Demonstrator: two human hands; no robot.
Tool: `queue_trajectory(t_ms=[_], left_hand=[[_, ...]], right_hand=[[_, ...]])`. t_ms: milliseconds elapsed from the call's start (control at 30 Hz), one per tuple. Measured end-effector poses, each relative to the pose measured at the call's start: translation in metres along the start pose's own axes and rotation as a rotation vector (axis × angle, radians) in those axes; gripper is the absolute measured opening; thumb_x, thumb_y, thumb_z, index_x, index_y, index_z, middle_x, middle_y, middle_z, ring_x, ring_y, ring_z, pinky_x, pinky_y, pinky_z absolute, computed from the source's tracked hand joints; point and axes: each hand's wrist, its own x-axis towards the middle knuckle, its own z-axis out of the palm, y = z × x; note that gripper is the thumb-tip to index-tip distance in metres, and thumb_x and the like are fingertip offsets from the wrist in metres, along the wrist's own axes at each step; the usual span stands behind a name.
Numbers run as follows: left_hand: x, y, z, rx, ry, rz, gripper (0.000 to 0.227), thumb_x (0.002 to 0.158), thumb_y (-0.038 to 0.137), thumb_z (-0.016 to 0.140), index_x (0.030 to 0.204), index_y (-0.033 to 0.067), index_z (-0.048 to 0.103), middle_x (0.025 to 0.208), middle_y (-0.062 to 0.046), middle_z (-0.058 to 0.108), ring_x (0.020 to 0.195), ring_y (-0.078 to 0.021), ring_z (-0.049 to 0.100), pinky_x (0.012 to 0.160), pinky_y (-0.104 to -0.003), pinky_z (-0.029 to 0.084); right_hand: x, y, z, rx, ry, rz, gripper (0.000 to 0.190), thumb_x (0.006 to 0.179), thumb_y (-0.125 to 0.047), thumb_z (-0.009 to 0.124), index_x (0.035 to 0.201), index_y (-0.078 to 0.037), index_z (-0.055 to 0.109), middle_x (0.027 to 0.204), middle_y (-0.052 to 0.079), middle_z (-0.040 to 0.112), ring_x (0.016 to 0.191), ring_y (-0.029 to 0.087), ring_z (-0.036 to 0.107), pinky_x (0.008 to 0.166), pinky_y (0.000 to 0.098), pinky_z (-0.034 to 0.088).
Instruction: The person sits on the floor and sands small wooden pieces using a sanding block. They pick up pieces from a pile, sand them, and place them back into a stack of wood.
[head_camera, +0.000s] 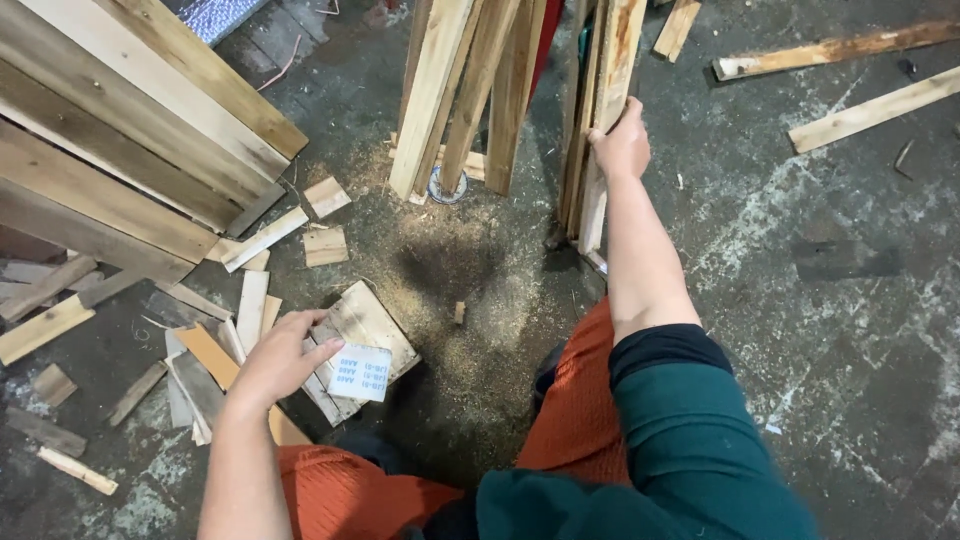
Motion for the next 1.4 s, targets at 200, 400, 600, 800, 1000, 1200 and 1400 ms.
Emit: queue_trajectory(t_ms=[200,400,600,800,1000,1200,1400], left_hand=[[0.002,0.003,-0.002,0.011,-0.014,-0.008,0.067,0.093,0.049,0.059,0.15,0.0159,0.045,0.156,-0.008,0.046,0.142,-0.0249,0.046,0.119,-0.045,0.037],[0.005,-0.003,0.001,0.007,0.001,0.014,0.068,0.093,0.05,0.06,0.149,0.0142,0.045,0.154,-0.01,0.047,0.14,-0.0261,0.048,0.117,-0.044,0.037],[0.001,0.001,0.0,0.019,0.003,0.006,0.068,0.093,0.05,0.059,0.149,0.0142,0.045,0.155,-0.01,0.046,0.139,-0.0272,0.049,0.116,-0.045,0.038],[0.001,0.002,0.002,0.028,0.006,0.029,0.068,0.094,0.05,0.058,0.15,0.0131,0.044,0.155,-0.009,0.046,0.14,-0.0258,0.047,0.115,-0.045,0.038],[-0.004,0.02,-0.005,0.034,-0.038,-0.017,0.067,0.096,0.051,0.055,0.152,0.0155,0.042,0.156,-0.007,0.044,0.136,-0.0254,0.052,0.111,-0.046,0.043],[0.015,0.05,0.006,0.063,-0.054,0.035,0.055,0.097,0.041,0.058,0.146,0.0159,0.049,0.147,-0.009,0.052,0.13,-0.0263,0.056,0.106,-0.047,0.047],[0.035,0.071,0.028,0.235,-0.167,0.018,0.065,0.1,0.047,0.057,0.151,0.0108,0.041,0.16,-0.012,0.036,0.144,-0.033,0.039,0.113,-0.05,0.044]], right_hand=[[0.0,0.001,0.003,0.025,0.013,-0.009,0.067,0.09,-0.028,0.075,0.143,-0.017,0.035,0.131,0.015,0.065,0.111,0.04,0.063,0.085,0.0567,0.05],[0.003,0.001,0.004,0.009,0.019,0.016,0.071,0.092,-0.03,0.076,0.147,-0.019,0.033,0.132,0.015,0.065,0.112,0.04,0.063,0.087,0.0558,0.05],[0.002,0.003,0.002,0.035,0.004,0.005,0.077,0.095,-0.025,0.074,0.155,-0.017,0.026,0.145,0.016,0.057,0.125,0.039,0.057,0.096,0.0561,0.047],[0.001,0.002,0.0,0.035,-0.031,0.05,0.093,0.096,-0.03,0.08,0.16,-0.02,0.013,0.156,0.019,0.04,0.138,0.04,0.045,0.106,0.0572,0.042],[0.003,-0.012,0.001,0.162,0.514,-0.309,0.054,0.096,-0.011,0.072,0.142,-0.01,0.043,0.14,0.016,0.045,0.125,0.028,0.056,0.107,0.0458,0.05],[-0.023,-0.069,0.007,0.238,0.542,-0.885,0.039,0.086,-0.002,0.064,0.124,-0.003,0.054,0.112,0.015,0.052,0.105,0.032,0.054,0.091,0.0437,0.048],[0.034,-0.087,0.081,0.3,0.207,-0.666,0.038,0.09,-0.018,0.072,0.124,-0.009,0.057,0.111,0.011,0.064,0.105,0.032,0.06,0.094,0.0431,0.046]])
